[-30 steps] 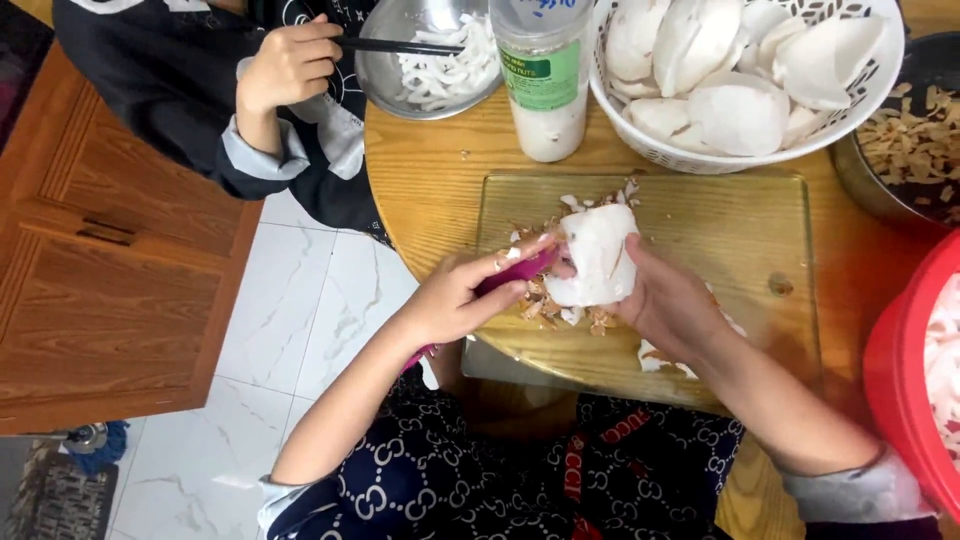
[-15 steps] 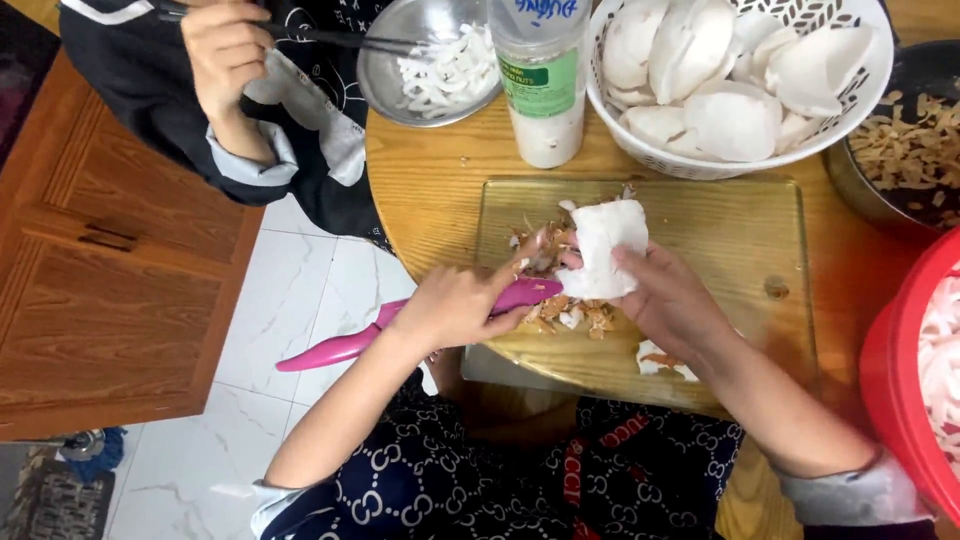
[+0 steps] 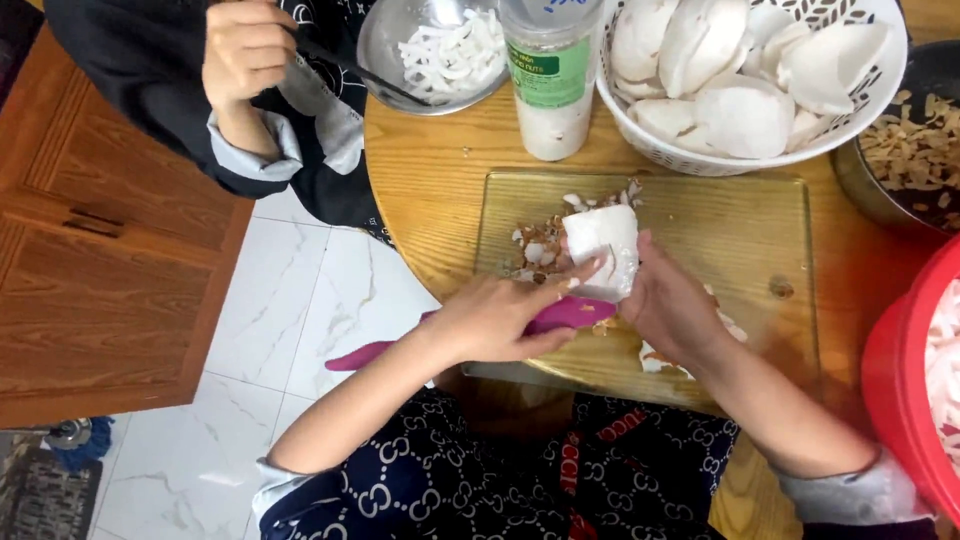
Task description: A person uses a hand peeler to remove the brown outer skin from pieces of white coconut meat on a wooden table.
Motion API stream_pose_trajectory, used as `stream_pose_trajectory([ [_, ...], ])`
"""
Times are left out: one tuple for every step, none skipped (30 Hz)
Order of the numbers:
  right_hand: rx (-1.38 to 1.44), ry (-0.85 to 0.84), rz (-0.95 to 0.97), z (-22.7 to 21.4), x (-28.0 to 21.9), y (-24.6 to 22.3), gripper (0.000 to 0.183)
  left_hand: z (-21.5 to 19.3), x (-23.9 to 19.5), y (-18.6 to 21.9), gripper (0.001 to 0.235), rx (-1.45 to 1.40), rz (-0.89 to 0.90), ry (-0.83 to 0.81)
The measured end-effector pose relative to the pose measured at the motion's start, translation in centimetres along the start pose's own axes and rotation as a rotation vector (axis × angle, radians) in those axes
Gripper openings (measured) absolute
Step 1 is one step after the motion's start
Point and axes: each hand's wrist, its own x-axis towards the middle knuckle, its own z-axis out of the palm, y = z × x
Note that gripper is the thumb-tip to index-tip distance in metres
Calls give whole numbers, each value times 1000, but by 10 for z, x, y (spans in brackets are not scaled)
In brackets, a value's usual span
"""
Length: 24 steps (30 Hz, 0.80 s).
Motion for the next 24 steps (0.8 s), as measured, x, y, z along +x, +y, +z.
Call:
stream_pose_trajectory([
  [-7, -29, -1, 2, -1, -2, 61, -2, 1, 2, 66, -11, 8, -5],
  [-15, -59, -3, 5, -3, -4, 63, -4, 3, 5, 66, -23, 16, -10],
  [-17, -57, -1, 4, -3, -3, 63, 0, 3, 2, 66, -26, 17, -9],
  [-6, -59, -8, 2, -3, -2, 64, 5, 4, -1, 65, -55, 31, -1],
  [5, -60, -18, 2, -4, -1, 66, 8, 5, -4, 64, -82, 46, 5],
  [5, -58, -18, -1, -3, 0, 66, 11, 7, -7, 64, -83, 48, 5],
  [-20, -90, -44, -4, -3, 3, 66, 15, 8, -10, 52, -119, 82, 38],
  [-44, -122, -71, -6, -4, 5, 67, 19, 9, -12, 44, -155, 116, 71],
  [-43, -122, -70, -6, -4, 3, 67, 20, 8, -11, 44, -155, 116, 71],
  [-36, -137, -40, -5, -5, 1, 70, 21, 7, -10, 39, -208, 128, 65],
  [-28, -152, -13, -4, -5, -1, 74, 21, 6, -9, 35, -258, 142, 58],
  [-27, -152, -16, -2, -6, -3, 74, 13, 5, -7, 35, -256, 143, 57],
  [5, -160, -26, -1, -6, -3, 72, 6, 4, -4, 34, -200, 137, 59],
  [37, -167, -36, 1, -7, -4, 69, -1, 3, -2, 33, -145, 131, 61],
  [39, -166, -39, -2, -6, -2, 69, 1, 3, -4, 33, -143, 133, 57],
  [37, -157, -41, -4, -5, 0, 70, 3, 3, -6, 36, -9, 136, 106],
  [34, -151, -42, -7, -4, 2, 70, 5, 3, -7, 39, 125, 137, 157],
  [35, -153, -43, -7, -4, 4, 70, 0, 2, 0, 39, 127, 137, 157],
  [35, -149, -37, -7, -4, 6, 70, -4, 2, 6, 38, 205, 120, 174],
  [35, -145, -31, -7, -4, 7, 70, -9, 1, 13, 38, 282, 103, 191],
  [34, -147, -33, -6, -5, 7, 70, -6, 2, 11, 38, 285, 103, 193],
  [23, -147, -42, -6, -5, 7, 70, -3, 3, 9, 38, 301, 86, 198],
  [10, -147, -55, -5, -5, 6, 70, 0, 5, 6, 39, 321, 72, 205],
  [8, -149, -61, -7, -2, 8, 70, -1, 7, 7, 39, 326, 74, 208],
])
